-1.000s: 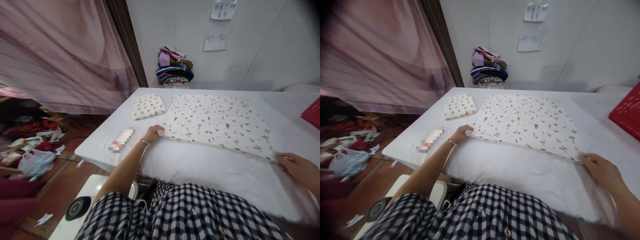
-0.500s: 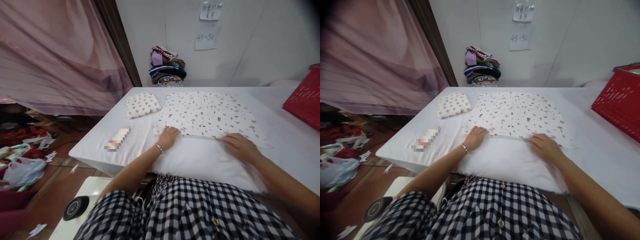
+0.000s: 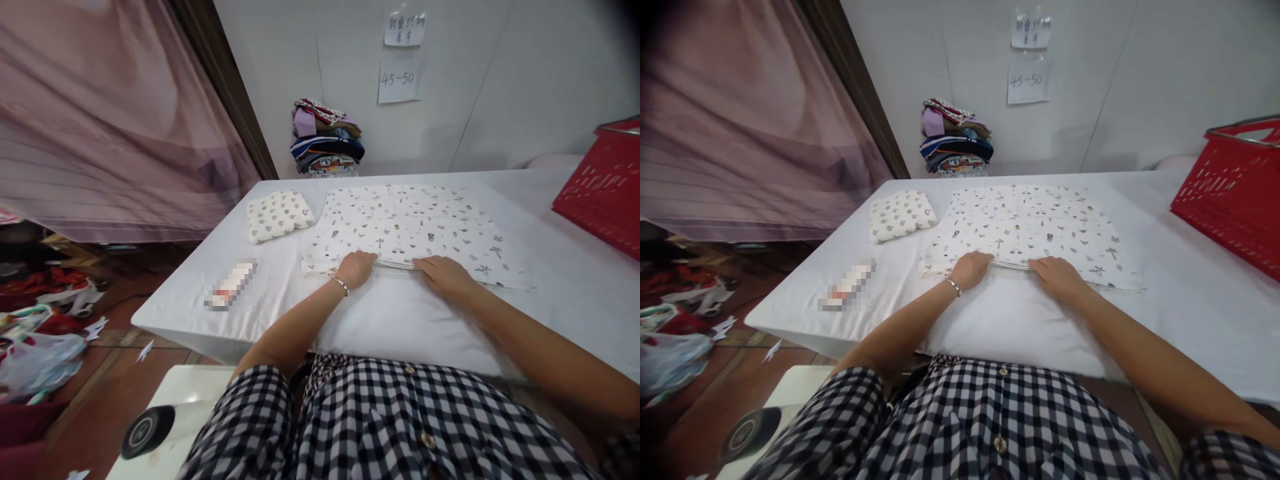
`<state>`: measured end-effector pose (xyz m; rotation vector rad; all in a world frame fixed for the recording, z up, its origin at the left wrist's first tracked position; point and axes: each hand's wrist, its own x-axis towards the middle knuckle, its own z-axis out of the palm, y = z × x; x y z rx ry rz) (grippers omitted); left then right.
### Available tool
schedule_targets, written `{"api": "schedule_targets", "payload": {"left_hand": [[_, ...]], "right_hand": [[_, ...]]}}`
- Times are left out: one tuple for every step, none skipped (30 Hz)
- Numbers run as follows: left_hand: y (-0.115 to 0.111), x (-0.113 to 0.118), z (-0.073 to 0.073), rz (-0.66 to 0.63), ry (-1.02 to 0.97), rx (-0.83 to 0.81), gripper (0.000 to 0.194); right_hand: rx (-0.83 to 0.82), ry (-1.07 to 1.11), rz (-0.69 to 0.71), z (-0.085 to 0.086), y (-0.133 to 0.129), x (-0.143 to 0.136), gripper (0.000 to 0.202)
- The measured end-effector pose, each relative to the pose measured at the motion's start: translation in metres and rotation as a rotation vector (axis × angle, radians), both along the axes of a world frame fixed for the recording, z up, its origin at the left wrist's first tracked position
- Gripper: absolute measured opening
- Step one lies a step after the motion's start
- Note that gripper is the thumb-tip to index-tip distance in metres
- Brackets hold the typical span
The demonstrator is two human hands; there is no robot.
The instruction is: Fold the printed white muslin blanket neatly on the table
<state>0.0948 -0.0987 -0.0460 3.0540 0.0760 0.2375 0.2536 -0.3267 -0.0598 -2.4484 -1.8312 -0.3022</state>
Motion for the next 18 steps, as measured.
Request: {"api": "schedule_targets", "payload": {"left_hand": [[0.0, 0.001, 0.001, 0.007, 0.004, -0.011, 0.038], [0.001, 0.002, 0.002, 0.007, 0.006, -0.018, 0.039], [0.001, 0.002, 0.003, 0.005, 0.006, -0.02, 0.039], [0.001, 0.001, 0.003, 0.004, 0.005, -0.019, 0.038], [0.0, 0.0, 0.003, 0.005, 0.004, -0.016, 0.037], [0.0, -0.002, 0.002, 0.002, 0.001, -0.015, 0.036], [-0.001, -0.003, 0.001, -0.005, -0.006, -0.018, 0.034], [-0.002, -0.006, 0.0, -0.02, -0.018, -0.024, 0.033], [-0.003, -0.007, -0.002, -0.041, -0.037, -0.032, 0.033], [-0.004, -0.009, -0.003, -0.065, -0.064, -0.038, 0.032], [-0.005, -0.01, -0.005, -0.088, -0.095, -0.041, 0.031], [-0.007, -0.011, -0.006, -0.109, -0.125, -0.039, 0.03], [-0.009, -0.011, -0.008, -0.133, -0.149, -0.032, 0.028], [-0.011, -0.01, -0.009, -0.161, -0.164, -0.023, 0.026], [-0.013, -0.009, -0.009, -0.192, -0.173, -0.011, 0.025], [-0.016, -0.007, -0.01, -0.224, -0.176, 0.004, 0.025], [-0.018, -0.005, -0.01, -0.255, -0.177, 0.022, 0.027], [-0.021, -0.002, -0.01, -0.277, -0.18, 0.042, 0.028]], "right_hand": [[0.007, 0.007, -0.017, 0.0, 0.0, 0.0, 0.042], [0.016, 0.013, -0.032, 0.0, -0.001, -0.001, 0.042], [0.027, 0.017, -0.044, -0.001, -0.001, -0.002, 0.042], [0.039, 0.019, -0.051, -0.001, -0.002, -0.003, 0.042], [0.053, 0.02, -0.053, -0.001, -0.003, -0.004, 0.042], [0.069, 0.02, -0.052, -0.002, -0.003, -0.005, 0.042], [0.084, 0.022, -0.047, -0.003, -0.004, -0.006, 0.041], [0.098, 0.024, -0.041, -0.004, -0.005, -0.007, 0.04], [0.111, 0.027, -0.035, -0.005, -0.006, -0.007, 0.038], [0.123, 0.029, -0.029, -0.006, -0.006, -0.008, 0.037], [0.133, 0.031, -0.022, -0.007, -0.007, -0.008, 0.036], [0.142, 0.032, -0.017, -0.008, -0.007, -0.008, 0.036], [0.149, 0.032, -0.016, -0.009, -0.007, -0.008, 0.035], [0.156, 0.032, -0.016, -0.01, -0.007, -0.008, 0.035], [0.166, 0.03, -0.017, -0.011, -0.007, -0.008, 0.034], [0.181, 0.028, -0.018, -0.011, -0.007, -0.008, 0.033], [0.2, 0.025, -0.018, -0.011, -0.007, -0.007, 0.032], [0.219, 0.022, -0.017, -0.012, -0.006, -0.007, 0.031]]}}
